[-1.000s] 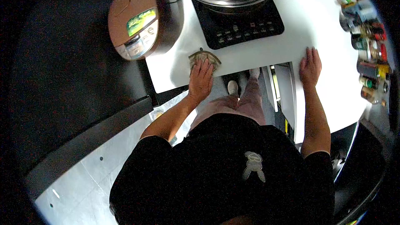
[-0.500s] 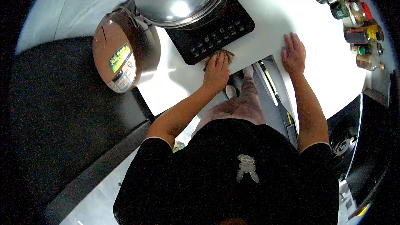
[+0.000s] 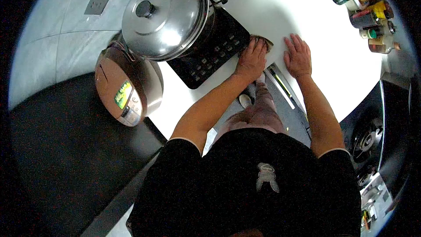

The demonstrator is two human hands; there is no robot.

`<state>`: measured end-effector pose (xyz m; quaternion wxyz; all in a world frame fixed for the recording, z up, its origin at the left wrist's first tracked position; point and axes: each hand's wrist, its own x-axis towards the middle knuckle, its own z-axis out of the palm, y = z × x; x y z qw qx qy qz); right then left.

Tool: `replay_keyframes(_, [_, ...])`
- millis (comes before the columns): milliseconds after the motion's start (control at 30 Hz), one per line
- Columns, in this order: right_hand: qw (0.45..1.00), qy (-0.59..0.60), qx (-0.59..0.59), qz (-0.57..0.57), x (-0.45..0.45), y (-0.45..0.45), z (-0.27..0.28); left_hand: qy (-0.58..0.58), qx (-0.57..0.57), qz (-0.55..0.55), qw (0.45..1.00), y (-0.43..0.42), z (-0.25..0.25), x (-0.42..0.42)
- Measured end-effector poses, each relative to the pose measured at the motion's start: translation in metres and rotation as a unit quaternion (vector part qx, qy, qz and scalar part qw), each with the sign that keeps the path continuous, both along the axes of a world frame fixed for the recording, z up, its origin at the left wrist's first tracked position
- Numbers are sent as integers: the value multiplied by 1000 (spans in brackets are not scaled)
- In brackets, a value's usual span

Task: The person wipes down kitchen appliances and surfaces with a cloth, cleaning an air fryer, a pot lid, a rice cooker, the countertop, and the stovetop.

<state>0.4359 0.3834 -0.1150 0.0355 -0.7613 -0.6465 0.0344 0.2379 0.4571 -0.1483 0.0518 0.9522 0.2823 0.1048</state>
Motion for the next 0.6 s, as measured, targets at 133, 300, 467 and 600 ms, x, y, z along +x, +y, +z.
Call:
replay_keyframes(133, [1000,-10,-2,3,-1,2,-1,98,8,-55,994,-3,-5,-42])
replay_keyframes(300, [1000,27,10,-2,0,2,-2,102,-126,44,986,-53,28,-142])
replay_keyframes(467, [999,44,17,-4,1,3,-2,178,-78,-31,980,-61,13,-158])
replay_keyframes(600, [998,62,26,-3,1,4,2,74,-84,-145,983,-19,23,-43])
